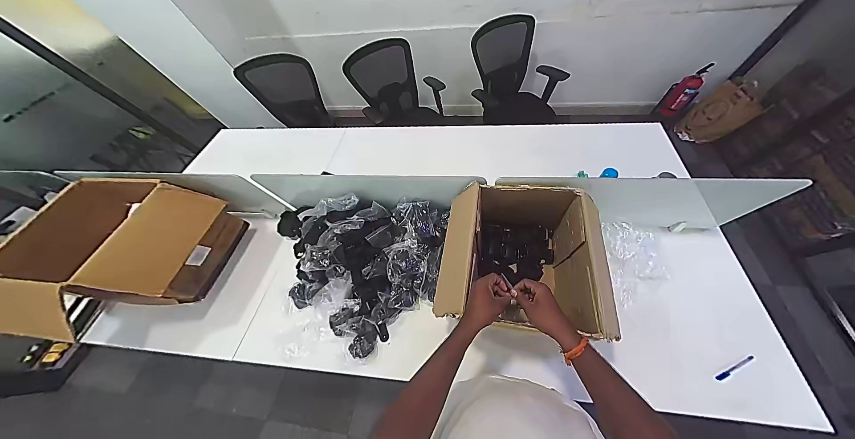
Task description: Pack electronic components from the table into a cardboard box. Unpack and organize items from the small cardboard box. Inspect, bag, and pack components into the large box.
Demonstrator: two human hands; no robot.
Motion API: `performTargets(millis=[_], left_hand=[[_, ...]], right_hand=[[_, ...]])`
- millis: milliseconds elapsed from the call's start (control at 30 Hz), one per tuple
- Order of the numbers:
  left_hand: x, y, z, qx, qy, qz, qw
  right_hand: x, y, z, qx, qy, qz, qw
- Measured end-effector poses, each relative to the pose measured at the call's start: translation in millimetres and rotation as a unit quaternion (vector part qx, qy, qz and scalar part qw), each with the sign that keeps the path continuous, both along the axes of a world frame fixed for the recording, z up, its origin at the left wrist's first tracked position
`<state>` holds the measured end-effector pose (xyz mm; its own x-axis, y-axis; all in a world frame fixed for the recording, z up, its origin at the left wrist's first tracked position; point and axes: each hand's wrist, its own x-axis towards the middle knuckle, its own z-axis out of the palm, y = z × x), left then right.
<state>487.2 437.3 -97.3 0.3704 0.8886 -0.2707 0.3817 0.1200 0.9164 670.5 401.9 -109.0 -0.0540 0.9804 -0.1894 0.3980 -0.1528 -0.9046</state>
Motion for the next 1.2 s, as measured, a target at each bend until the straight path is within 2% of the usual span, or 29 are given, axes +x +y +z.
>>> performTargets(millis=[300, 767, 1200], left_hand=[[-6.4, 3.1, -4.9, -0.054, -0.128, 0.027, 0.99], [-4.2, 1.7, -7.5, -0.012, -0.1, 0.028, 0.995], [-1.0, -2.6, -6.8, -0.003, -0.138, 0.064, 0.988]], right_hand=[[-1.8, -2.9, 5.2, -0.006, 0.052, -0.031, 0.998], [-2.2, -3.4, 3.5, 0.018, 0.024, -0.025, 0.999], [-3.2, -5.4, 5.2, 0.038, -0.016, 0.003, 0.999]])
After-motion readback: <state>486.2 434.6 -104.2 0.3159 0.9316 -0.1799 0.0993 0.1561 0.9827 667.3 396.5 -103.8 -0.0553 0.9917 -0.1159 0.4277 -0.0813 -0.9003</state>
